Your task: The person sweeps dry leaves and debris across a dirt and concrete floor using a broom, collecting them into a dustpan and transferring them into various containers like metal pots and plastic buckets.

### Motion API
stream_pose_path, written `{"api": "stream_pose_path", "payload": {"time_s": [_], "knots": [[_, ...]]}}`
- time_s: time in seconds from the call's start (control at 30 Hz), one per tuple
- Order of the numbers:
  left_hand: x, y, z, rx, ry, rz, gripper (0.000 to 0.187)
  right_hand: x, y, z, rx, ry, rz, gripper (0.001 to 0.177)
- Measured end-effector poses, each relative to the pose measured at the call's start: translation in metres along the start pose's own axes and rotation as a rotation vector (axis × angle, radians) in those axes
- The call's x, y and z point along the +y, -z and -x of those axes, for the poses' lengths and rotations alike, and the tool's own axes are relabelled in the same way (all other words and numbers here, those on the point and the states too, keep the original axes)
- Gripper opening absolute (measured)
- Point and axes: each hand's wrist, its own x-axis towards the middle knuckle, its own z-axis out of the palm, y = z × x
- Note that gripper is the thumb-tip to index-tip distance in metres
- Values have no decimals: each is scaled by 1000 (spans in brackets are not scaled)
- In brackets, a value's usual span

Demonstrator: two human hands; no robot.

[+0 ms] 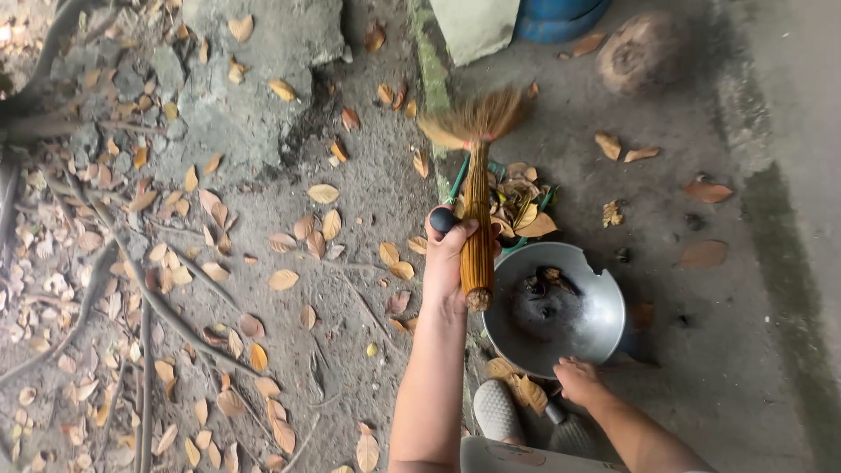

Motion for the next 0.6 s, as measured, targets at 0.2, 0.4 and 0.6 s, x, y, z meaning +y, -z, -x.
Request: {"api": "stream_pose_path", "payload": {"time_s": [0.2,0.4,0.6], "knots": [[2,10,6,-9,19,-15,45,0,-17,-5,104,127,140,18],[3,14,4,-52,34,6,38,-13,-11,11,189,150,168,18],[5,19,11,-33,39,25,41,-29,-24,-15,-21,35,164,32]]}}
